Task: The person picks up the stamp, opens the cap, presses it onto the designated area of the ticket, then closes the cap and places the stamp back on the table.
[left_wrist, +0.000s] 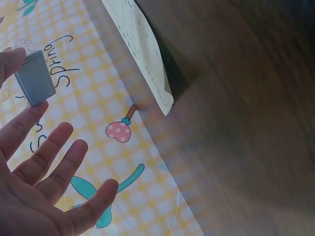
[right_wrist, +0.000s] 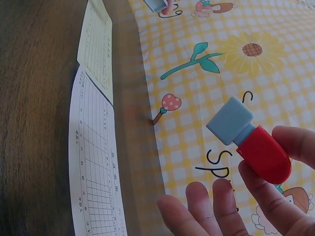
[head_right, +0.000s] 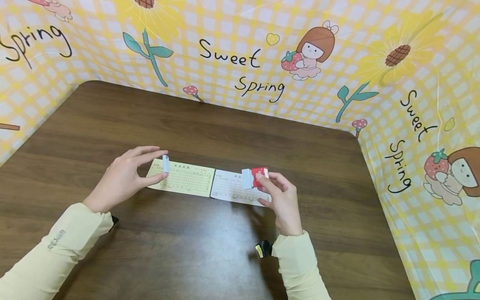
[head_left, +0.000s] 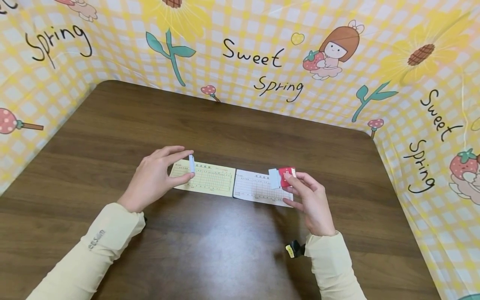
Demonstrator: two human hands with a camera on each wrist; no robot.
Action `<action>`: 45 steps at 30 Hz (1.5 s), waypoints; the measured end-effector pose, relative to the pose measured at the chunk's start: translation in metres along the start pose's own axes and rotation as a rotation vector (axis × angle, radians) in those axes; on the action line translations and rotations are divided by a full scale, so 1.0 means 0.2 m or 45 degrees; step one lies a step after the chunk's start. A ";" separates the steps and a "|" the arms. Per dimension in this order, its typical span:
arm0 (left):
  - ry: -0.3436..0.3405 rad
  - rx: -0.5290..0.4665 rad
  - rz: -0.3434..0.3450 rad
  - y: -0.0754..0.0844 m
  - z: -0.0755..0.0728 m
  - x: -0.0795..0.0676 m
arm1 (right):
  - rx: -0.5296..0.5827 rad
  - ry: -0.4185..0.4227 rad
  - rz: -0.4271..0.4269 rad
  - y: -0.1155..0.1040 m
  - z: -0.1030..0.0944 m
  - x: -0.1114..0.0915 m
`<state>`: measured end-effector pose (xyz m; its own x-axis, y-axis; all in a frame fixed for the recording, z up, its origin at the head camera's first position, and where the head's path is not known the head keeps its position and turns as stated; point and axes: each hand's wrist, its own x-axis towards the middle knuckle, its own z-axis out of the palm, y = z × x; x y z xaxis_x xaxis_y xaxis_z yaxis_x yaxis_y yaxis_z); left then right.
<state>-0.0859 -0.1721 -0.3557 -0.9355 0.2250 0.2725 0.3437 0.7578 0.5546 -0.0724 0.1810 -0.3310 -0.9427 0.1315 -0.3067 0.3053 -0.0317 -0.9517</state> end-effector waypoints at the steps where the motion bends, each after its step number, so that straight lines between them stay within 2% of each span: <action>1: -0.011 -0.001 -0.007 0.00 0.00 0.00 | 0.000 0.001 0.001 0.00 0.00 0.00; 6: -0.062 0.024 -0.025 -0.02 -0.01 0.00 | -0.004 0.008 0.003 0.01 -0.01 0.00; 18: -0.120 0.079 -0.047 -0.07 -0.06 -0.02 | 0.008 -0.005 -0.005 0.01 0.00 0.00; 45: -0.163 0.174 -0.041 -0.21 -0.10 -0.07 | -0.006 -0.016 0.021 -0.01 0.01 0.00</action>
<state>-0.0853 -0.2195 -0.3662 -0.9516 0.2686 0.1496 0.3074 0.8399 0.4473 -0.0721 0.1796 -0.3295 -0.9391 0.1182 -0.3226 0.3215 -0.0289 -0.9465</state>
